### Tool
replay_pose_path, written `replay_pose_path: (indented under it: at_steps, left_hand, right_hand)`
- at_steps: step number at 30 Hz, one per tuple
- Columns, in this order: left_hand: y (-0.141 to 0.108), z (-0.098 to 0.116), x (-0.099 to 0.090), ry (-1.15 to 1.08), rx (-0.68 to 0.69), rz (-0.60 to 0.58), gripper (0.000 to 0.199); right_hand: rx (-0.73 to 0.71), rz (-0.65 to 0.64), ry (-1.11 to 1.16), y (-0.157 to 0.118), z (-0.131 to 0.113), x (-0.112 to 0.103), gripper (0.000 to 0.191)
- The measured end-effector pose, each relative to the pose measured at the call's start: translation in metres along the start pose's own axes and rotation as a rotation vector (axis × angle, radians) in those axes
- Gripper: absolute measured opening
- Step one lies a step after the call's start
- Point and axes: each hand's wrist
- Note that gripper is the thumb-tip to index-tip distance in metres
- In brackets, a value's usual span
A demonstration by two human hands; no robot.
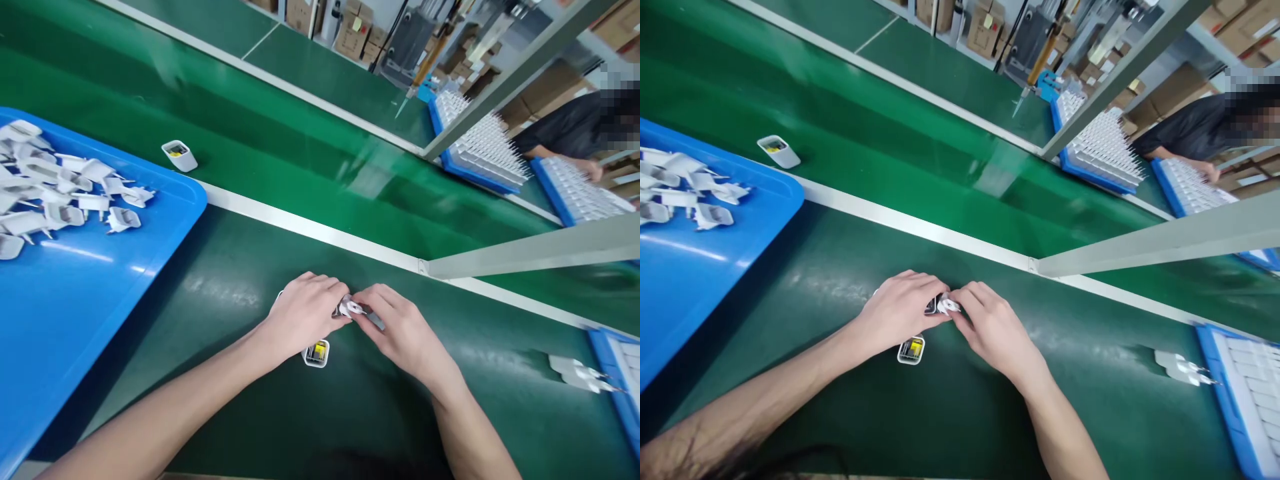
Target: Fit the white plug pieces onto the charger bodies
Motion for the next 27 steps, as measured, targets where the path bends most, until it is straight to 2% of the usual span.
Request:
replay_pose_path:
  at_steps: [4,7,10,16,27]
  left_hand:
    - [0.000,0.001,0.000,-0.001,0.007,-0.003,0.019]
    - [0.001,0.001,0.000,0.010,0.003,-0.018,0.021]
    - [0.001,0.002,-0.001,0.025,-0.005,-0.037,0.020]
    - [0.001,0.002,-0.002,0.014,-0.014,-0.053,0.019]
    - [0.004,0.003,-0.007,-0.034,-0.036,-0.099,0.018]
  right_hand:
    - [0.018,0.010,0.015,0.000,0.002,-0.003,0.011]
    - [0.020,-0.039,-0.060,0.000,0.001,-0.004,0.014]
    - [0.040,-0.078,-0.144,0.000,0.001,-0.002,0.019]
    - [0.016,-0.077,-0.185,0.002,0.001,0.004,0.023]
    - [-0.005,0.129,-0.282,-0.004,0.001,0.030,0.023]
Point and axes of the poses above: each hand's wrist, its own y-axis towards the middle knuckle, its own x-axis out of the palm, z = x × y, and after that the axes turned 8 degrees about x, right-handed
